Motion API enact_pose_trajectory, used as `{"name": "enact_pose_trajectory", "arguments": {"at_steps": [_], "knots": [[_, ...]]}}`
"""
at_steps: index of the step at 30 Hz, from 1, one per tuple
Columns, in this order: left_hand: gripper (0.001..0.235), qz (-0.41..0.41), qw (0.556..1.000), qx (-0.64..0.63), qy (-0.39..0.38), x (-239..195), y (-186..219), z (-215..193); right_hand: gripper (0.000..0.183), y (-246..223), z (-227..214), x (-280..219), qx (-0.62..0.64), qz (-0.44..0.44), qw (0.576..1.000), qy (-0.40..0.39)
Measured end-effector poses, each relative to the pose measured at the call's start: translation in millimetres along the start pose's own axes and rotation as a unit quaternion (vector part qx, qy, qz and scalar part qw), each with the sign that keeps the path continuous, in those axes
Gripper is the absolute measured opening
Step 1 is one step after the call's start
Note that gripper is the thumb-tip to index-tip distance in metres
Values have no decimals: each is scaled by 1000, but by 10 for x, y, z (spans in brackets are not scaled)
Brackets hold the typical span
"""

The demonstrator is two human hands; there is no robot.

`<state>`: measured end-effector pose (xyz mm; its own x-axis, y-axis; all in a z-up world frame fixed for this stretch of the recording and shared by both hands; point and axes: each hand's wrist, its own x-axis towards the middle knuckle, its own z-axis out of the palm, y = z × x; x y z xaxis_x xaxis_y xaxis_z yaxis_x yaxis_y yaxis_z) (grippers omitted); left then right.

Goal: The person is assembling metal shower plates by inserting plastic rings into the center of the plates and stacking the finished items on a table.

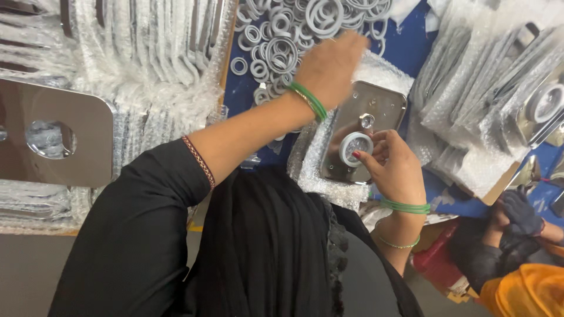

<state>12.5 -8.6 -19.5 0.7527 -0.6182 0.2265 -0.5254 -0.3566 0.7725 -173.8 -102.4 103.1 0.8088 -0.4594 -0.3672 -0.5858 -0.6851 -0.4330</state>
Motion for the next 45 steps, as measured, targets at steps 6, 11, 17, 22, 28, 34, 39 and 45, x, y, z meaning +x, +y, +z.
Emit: {"name": "enact_pose_trajectory", "arguments": {"at_steps": [6, 11, 17, 22, 28, 34, 39, 45], "knots": [[20, -196, 898, 338, -203, -57, -630, 262, 39, -47, -8, -52, 34, 24, 999, 10], [20, -194, 935, 290, -65, -28, -919, 585, 39, 38, 37, -134, 10, -23, 998, 49], [25, -206, 932, 278, -111, 12, -1196, 609, 46, 120, 32, -276, 100, 22, 994, 32], [27, -153, 920, 314, -176, -3, -1237, 476, 47, 230, 41, -343, 94, 9, 994, 57], [26, -138, 918, 345, -139, 86, -1047, 292, 49, 296, 86, -336, 88, 17, 995, 47], [14, -19, 960, 281, -14, 67, -400, -205, 42, 380, 79, -212, 92, -2, 991, 100], [15, 241, 967, 72, -28, -56, 278, -364, 35, 378, 205, 74, 174, -3, 963, 207], [12, 336, 936, 75, -74, -294, 626, -167, 33, 470, 408, 415, 281, -39, 941, 187]]}}
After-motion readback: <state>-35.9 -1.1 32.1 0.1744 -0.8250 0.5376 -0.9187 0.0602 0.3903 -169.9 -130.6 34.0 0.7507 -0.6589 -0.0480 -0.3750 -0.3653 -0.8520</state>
